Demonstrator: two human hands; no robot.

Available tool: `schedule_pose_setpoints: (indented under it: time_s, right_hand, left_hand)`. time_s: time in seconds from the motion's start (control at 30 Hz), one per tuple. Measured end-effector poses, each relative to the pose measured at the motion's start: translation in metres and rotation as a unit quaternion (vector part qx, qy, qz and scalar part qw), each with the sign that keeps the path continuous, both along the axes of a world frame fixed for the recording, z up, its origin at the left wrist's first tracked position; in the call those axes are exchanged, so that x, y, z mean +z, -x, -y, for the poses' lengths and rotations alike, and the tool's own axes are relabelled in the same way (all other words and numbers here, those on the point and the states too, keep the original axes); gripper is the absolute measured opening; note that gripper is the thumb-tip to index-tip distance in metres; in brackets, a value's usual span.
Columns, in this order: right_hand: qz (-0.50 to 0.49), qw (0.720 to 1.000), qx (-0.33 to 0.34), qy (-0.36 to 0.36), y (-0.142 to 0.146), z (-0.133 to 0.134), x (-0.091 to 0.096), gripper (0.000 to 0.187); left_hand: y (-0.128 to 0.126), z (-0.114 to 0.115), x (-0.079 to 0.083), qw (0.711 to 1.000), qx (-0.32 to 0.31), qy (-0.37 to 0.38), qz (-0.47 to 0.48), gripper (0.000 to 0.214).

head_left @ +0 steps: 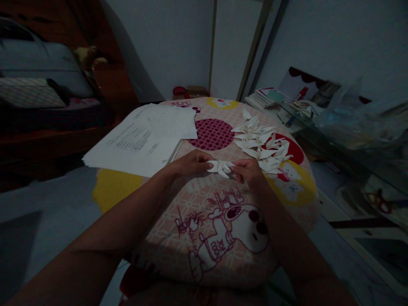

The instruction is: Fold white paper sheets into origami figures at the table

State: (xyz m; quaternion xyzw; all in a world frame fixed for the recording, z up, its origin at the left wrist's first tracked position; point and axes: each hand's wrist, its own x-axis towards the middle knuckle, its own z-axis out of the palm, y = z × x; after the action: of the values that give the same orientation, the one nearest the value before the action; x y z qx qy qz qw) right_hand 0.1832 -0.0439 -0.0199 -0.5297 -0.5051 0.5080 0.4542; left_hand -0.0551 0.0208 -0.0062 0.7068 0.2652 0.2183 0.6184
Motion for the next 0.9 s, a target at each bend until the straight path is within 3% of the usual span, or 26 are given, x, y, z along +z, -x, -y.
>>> schedule_pose_setpoints:
  time_s: [0.1,0.2,0.37,0.43,0.5,0.63,0.77,0.9]
  right_hand:
    - [0.102,0.994,0.002,-0.047,-0.004,0.002,0.002,0.01]
    - [0.217,0.968,-0.017,-0.128,-0.002,0.007,0.003,0.003]
    - [0.339,0.917,-0.051,-0.203,-0.002,0.013,0.001,0.003]
    - [0.334,0.921,-0.051,-0.196,-0.001,0.013,0.002,0.007]
    - [0.285,0.941,-0.034,-0.179,0.003,0.011,0.003,0.011]
    - [0.194,0.97,0.05,-0.135,0.012,0.007,0.003,0.01]
    - [0.182,0.978,0.084,-0.063,0.01,0.005,-0.002,0.012]
    - [0.112,0.985,0.126,0.025,0.004,0.007,-0.001,0.02]
  left_hand:
    - [-0.003,-0.001,-0.005,1.0,-0.012,0.0,-0.004,0.018]
    - [-0.006,0.002,-0.005,0.999,-0.013,-0.026,-0.026,0.013]
    - [-0.011,0.01,0.005,0.972,0.094,-0.189,-0.104,0.006]
    - [-0.014,0.014,0.01,0.96,0.113,-0.221,-0.128,0.011]
    - [-0.016,0.019,0.012,0.96,0.106,-0.223,-0.134,0.014]
    - [-0.018,0.023,0.01,0.972,0.097,-0.162,-0.142,0.017]
    - [-0.016,0.021,0.007,0.987,0.025,-0.113,-0.114,0.01]
    - [-0.015,0.018,0.003,0.996,-0.058,-0.013,-0.072,0.023]
